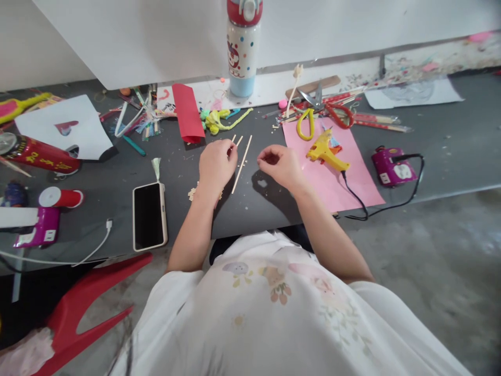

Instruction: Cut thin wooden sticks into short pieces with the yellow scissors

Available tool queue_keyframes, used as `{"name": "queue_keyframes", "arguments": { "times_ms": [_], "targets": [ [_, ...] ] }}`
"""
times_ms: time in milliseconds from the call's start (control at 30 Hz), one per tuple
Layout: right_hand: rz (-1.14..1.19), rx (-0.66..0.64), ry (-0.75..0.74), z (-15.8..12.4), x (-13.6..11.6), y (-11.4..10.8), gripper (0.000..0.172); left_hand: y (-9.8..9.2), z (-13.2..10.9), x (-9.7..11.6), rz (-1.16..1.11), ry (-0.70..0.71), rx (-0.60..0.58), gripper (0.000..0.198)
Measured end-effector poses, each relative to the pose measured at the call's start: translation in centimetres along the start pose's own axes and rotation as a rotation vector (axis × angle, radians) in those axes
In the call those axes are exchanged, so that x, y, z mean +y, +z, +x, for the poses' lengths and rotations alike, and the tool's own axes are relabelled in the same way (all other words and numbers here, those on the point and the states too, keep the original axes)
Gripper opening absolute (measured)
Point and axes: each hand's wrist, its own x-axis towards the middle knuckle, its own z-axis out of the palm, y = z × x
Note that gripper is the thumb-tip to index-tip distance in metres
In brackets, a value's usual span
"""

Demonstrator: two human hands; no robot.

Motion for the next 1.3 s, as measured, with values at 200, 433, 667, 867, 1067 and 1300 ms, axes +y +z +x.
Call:
{"name": "queue_keyframes", "arguments": {
  "times_ms": [200, 433, 667, 867, 1067, 1300],
  "targets": [
    [0.213, 0.077, -0.027, -0.7, -0.1, -2.0, 0.017, -2.1, -1.3, 3.6, -0.116, 0.081, -0.067, 0.022],
    [0.223, 0.146, -0.191, -1.7, 1.4, -2.4, 0.024, 0.2, -1.9, 5.8, -0.409, 0.03, -0.081, 0.018],
    [-0.01, 0.142, -0.288, -2.4, 2.5, -2.5, 0.016, 3.5, -1.7, 4.9, -0.836, -0.116, -0.162, 0.022],
    [-0.142, 0.122, -0.331, -2.7, 2.8, -2.3, 0.015, 3.8, -1.6, 4.6, -0.916, -0.206, -0.181, 0.028],
    [-0.037, 0.177, -0.381, -2.4, 3.2, -2.5, 0.016, 4.4, -1.5, 4.7, -1.135, -0.218, -0.229, 0.031],
    [-0.038, 0.281, -0.545, -2.1, 3.6, -2.4, 0.005, 4.6, -1.7, 4.9, -1.204, -0.142, -0.152, 0.03]
  ]
}}
